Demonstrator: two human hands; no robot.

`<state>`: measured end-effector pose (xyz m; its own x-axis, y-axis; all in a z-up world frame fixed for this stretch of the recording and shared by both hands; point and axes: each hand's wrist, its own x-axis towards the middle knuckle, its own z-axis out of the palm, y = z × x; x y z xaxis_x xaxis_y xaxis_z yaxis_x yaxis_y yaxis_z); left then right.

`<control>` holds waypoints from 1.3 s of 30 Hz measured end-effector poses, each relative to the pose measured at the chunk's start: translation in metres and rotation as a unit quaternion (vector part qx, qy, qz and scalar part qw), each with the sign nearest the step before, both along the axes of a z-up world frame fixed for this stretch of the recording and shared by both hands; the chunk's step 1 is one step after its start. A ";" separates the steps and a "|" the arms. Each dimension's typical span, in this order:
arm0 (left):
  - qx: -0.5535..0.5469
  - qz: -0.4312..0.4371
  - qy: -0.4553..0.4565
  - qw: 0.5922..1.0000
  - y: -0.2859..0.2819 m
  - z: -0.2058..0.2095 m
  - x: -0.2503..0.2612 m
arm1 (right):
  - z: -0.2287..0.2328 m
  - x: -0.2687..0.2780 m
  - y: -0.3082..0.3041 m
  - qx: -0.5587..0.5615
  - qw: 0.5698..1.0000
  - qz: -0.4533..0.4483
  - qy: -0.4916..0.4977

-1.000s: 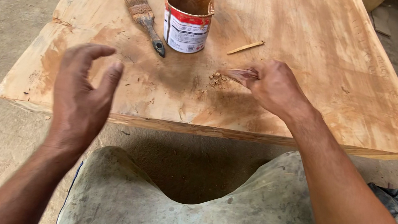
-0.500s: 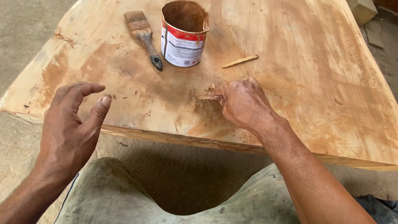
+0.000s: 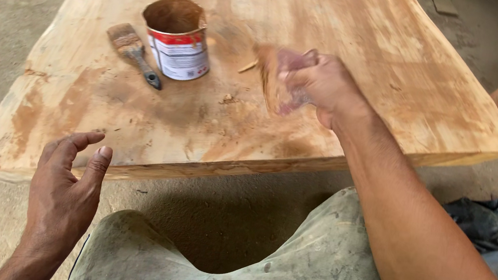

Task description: The person applies a brown paste from a can onto a large wooden plank using a small wooden stick and a piece of sandpaper. They spread the filler into cracks and along the edges of the plank, then smooth the surface with the sandpaper.

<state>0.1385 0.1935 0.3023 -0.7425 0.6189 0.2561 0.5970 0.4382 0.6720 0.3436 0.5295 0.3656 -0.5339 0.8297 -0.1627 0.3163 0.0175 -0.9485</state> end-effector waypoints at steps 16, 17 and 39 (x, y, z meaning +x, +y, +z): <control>-0.055 -0.003 -0.025 0.998 0.028 0.020 0.057 | -0.044 0.052 0.049 -0.263 0.907 -0.109 0.311; -0.046 -0.019 -0.027 0.998 0.032 0.020 0.060 | -0.046 0.054 0.051 -0.266 0.902 -0.108 0.321; -0.019 -0.156 -0.186 0.970 0.475 -0.058 -0.037 | -0.052 0.082 0.096 -0.230 0.881 -0.311 0.273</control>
